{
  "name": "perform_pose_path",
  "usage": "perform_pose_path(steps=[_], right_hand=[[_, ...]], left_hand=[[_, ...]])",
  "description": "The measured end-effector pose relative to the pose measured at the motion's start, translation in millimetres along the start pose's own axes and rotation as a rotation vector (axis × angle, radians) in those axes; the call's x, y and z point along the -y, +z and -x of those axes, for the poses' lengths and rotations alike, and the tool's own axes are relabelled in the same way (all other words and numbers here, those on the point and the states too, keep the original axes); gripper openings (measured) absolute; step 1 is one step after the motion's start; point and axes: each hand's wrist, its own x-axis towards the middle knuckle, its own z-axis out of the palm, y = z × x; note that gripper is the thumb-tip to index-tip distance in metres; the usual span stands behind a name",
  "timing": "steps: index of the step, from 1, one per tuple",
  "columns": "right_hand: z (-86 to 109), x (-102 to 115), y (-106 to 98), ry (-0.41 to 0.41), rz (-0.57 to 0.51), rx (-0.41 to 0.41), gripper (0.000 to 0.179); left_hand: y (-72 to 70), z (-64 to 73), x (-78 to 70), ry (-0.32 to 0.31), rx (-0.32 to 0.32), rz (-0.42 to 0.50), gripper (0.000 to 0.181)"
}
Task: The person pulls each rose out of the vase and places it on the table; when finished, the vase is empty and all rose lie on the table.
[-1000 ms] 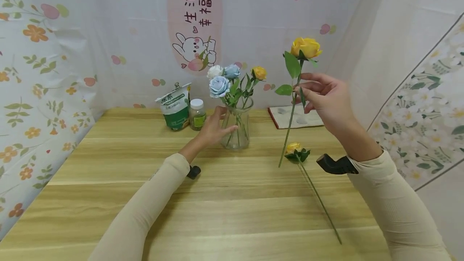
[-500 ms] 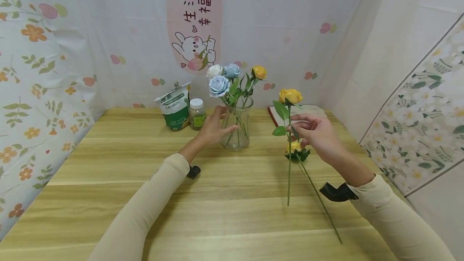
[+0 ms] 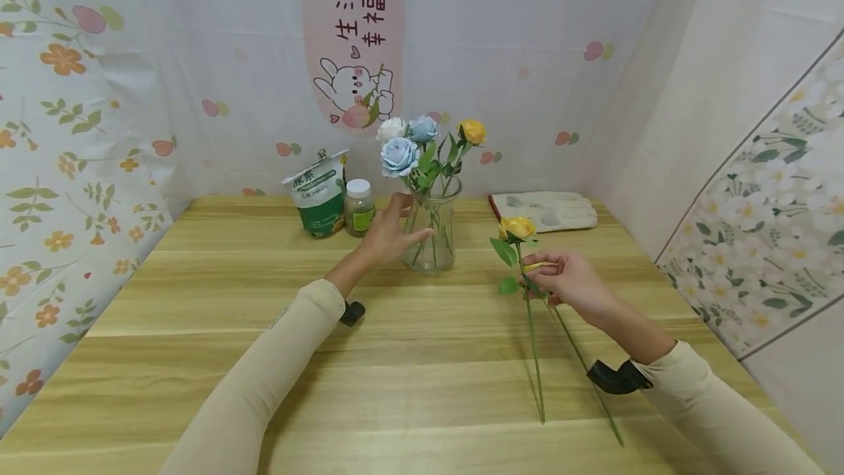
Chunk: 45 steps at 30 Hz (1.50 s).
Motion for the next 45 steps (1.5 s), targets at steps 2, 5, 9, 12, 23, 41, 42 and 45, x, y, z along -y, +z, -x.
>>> perform_pose_path(steps=[2, 5, 9, 12, 23, 41, 42, 45], right_hand=[[-0.3, -7, 1, 0.013, 0.006, 0.01, 0.036], [-1.0, -16, 2, 0.035, 0.018, 0.023, 0.036], [-1.6, -26, 1, 0.058, 0.04, 0.039, 0.037], [-1.3, -31, 2, 0.059, 0.052, 0.053, 0.038], [-1.2, -45, 14, 0.083, 0.078, 0.036, 0.039], [-5.3, -56, 17, 0.126, 0.094, 0.029, 0.04], [-5.0, -56, 17, 0.126, 0.099, 0.032, 0.041], [-4.0, -55, 17, 0.132, 0.11, 0.034, 0.043]], left_hand=[[0.1, 0.1, -0.1, 0.0, 0.003, -0.003, 0.065], [0.1, -0.1, -0.5, 0.002, 0.002, -0.004, 0.065], [0.5, -0.2, -0.1, 0.001, 0.001, -0.005, 0.066], [0.9, -0.3, 0.4, 0.001, -0.001, -0.005, 0.065], [-0.1, 0.9, -0.7, -0.005, 0.011, 0.004, 0.067], [-1.0, 0.8, 1.1, -0.004, 0.014, -0.012, 0.066], [-1.0, 0.8, 1.2, -0.005, 0.015, -0.01, 0.066], [-1.4, 0.4, 1.1, -0.006, 0.02, -0.013, 0.068]])
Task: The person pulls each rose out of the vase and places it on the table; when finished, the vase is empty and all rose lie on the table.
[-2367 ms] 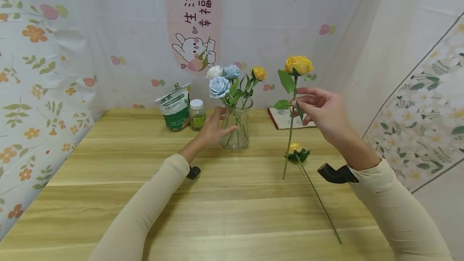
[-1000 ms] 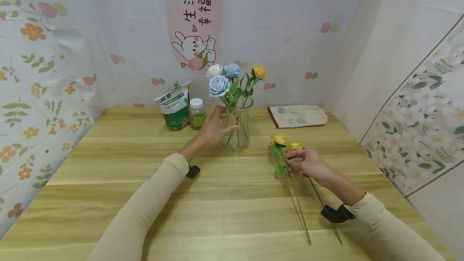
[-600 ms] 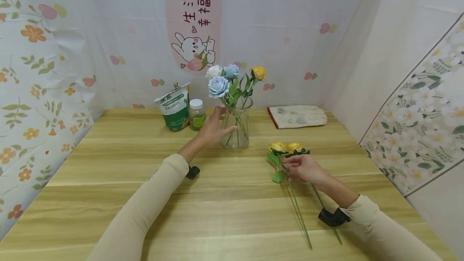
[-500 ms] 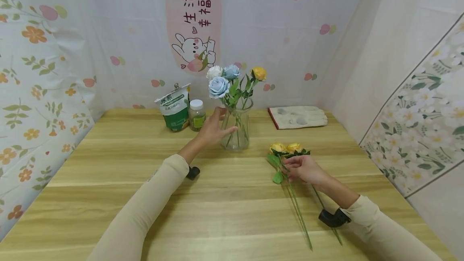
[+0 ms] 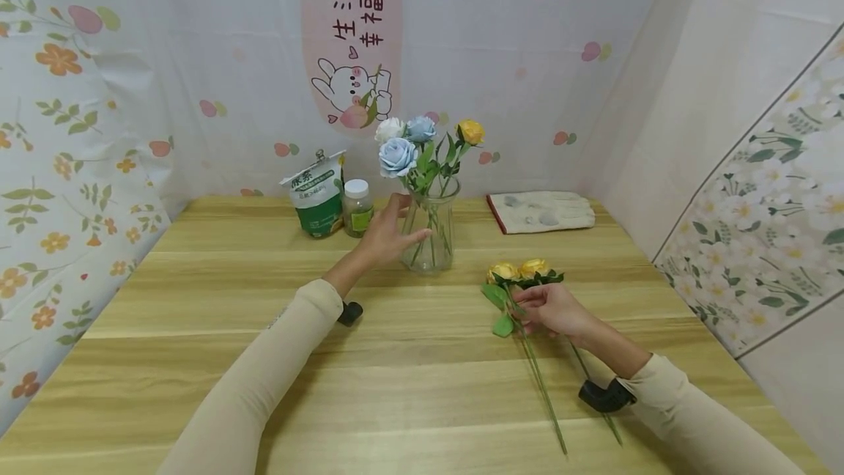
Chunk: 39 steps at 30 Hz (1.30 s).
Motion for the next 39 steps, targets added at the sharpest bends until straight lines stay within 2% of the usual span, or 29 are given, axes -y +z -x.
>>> perform_pose_path(steps=[7, 16, 25, 39], right_hand=[[0.2, 1, -2, -0.01, 0.02, -0.012, 0.044], [5.2, 2, -11, -0.013, 0.022, 0.016, 0.036], [11.8, 15, -24, -0.03, 0.082, 0.077, 0.033], [7.8, 43, -34, -0.094, 0.133, 0.048, 0.035]], left_hand=[[-1.5, -0.6, -0.6, -0.002, 0.006, -0.001, 0.068], [-0.9, 0.0, -1.7, 0.003, -0.003, -0.002, 0.067], [-0.4, 0.5, -0.2, -0.002, 0.01, 0.012, 0.068], [-0.7, 0.1, 0.9, 0.002, 0.008, 0.017, 0.067]])
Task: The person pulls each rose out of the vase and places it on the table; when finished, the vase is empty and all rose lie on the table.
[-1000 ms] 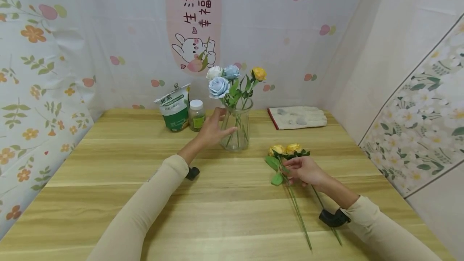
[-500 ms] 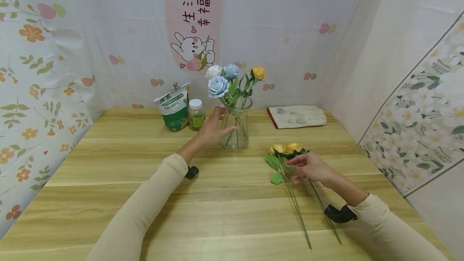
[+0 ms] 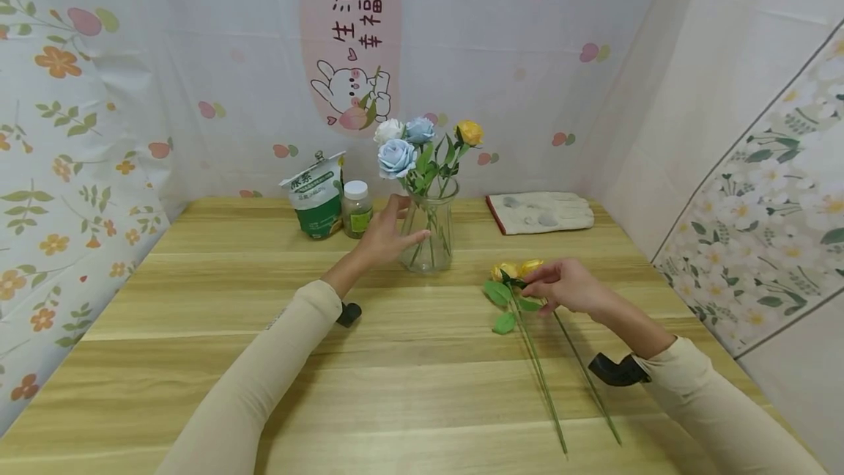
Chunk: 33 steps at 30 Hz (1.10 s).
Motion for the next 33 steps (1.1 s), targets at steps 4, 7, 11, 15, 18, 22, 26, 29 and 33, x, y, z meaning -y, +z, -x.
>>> perform_pose_path(steps=[4, 7, 11, 15, 18, 22, 26, 29, 33], right_hand=[[-4.8, 8, -1, -0.035, 0.011, -0.004, 0.037], [-9.9, 18, 0, -0.048, 0.032, -0.016, 0.037], [-19.3, 31, 2, -0.064, 0.07, -0.033, 0.034], [-33.2, 44, 6, -0.085, 0.072, -0.051, 0.029], [-44.6, 54, 9, -0.092, 0.05, -0.087, 0.026], [-59.5, 67, 12, -0.111, 0.026, -0.169, 0.024], [-76.6, 82, 13, -0.116, -0.008, -0.261, 0.025], [-88.5, 93, 14, -0.132, -0.035, -0.322, 0.026], [-101.8, 106, 17, -0.173, -0.036, -0.388, 0.029]], left_hand=[[-0.1, 0.2, 0.6, -0.004, 0.002, -0.006, 0.068], [-0.3, 0.1, 1.2, -0.005, -0.001, -0.006, 0.067], [-0.8, 0.4, 1.7, -0.007, -0.001, -0.008, 0.069], [-1.2, 0.9, 1.4, -0.002, 0.006, -0.012, 0.07], [-0.8, 0.5, 0.5, 0.01, 0.008, -0.008, 0.071], [0.2, -1.2, -1.0, 0.017, 0.009, -0.007, 0.071], [0.3, -1.5, 0.1, 0.018, 0.006, -0.021, 0.071], [0.3, -1.1, 1.2, 0.017, 0.0, -0.022, 0.071], [0.6, -1.2, 1.3, 0.021, 0.0, -0.016, 0.075]])
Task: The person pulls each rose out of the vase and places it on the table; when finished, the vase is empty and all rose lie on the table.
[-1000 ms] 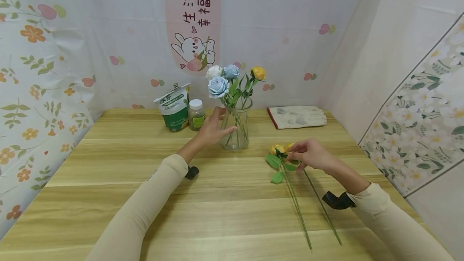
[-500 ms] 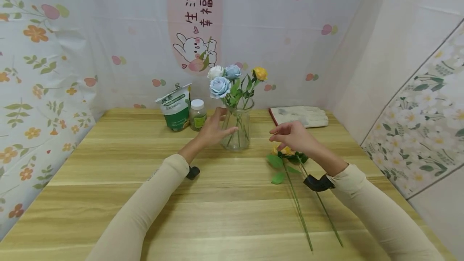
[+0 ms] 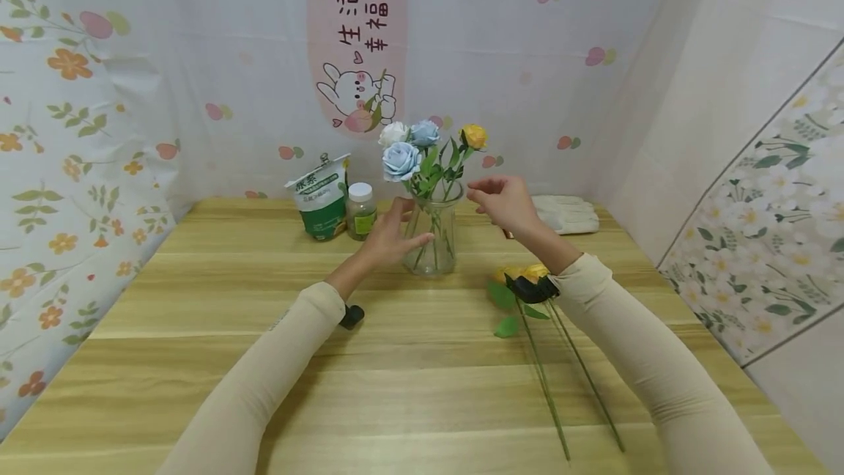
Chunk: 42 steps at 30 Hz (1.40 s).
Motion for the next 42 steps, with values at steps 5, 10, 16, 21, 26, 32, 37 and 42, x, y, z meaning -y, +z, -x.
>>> perform_pose_path(steps=[5, 10, 16, 21, 26, 32, 37, 42], right_hand=[[-13.8, 7, 9, -0.016, 0.018, -0.06, 0.031], [-22.9, 12, 16, 0.021, -0.002, -0.044, 0.035], [-29.3, 17, 21, 0.108, -0.046, -0.004, 0.029], [-35.0, 15, 24, 0.169, -0.096, 0.012, 0.033], [-39.5, 10, 27, 0.182, -0.171, 0.005, 0.038], [-42.5, 4, 30, 0.124, -0.2, -0.016, 0.036], [-40.8, 2, 29, 0.082, -0.163, -0.058, 0.033], [-37.9, 3, 26, 0.049, -0.165, -0.076, 0.032]], left_hand=[[0.2, 0.8, -0.8, -0.001, 0.001, 0.005, 0.076], [-0.2, 1.5, -1.8, -0.017, -0.001, -0.004, 0.072], [-1.0, 1.8, -2.6, -0.019, 0.001, -0.023, 0.071], [-1.2, 2.1, -2.9, -0.016, 0.007, -0.031, 0.074], [-1.1, 2.0, -2.5, -0.017, 0.007, -0.037, 0.073], [-0.8, 2.1, -2.5, -0.024, 0.012, -0.03, 0.074], [-1.1, 2.2, -2.7, -0.032, 0.014, -0.036, 0.074], [-1.6, 2.4, -3.3, -0.041, 0.013, -0.039, 0.073]])
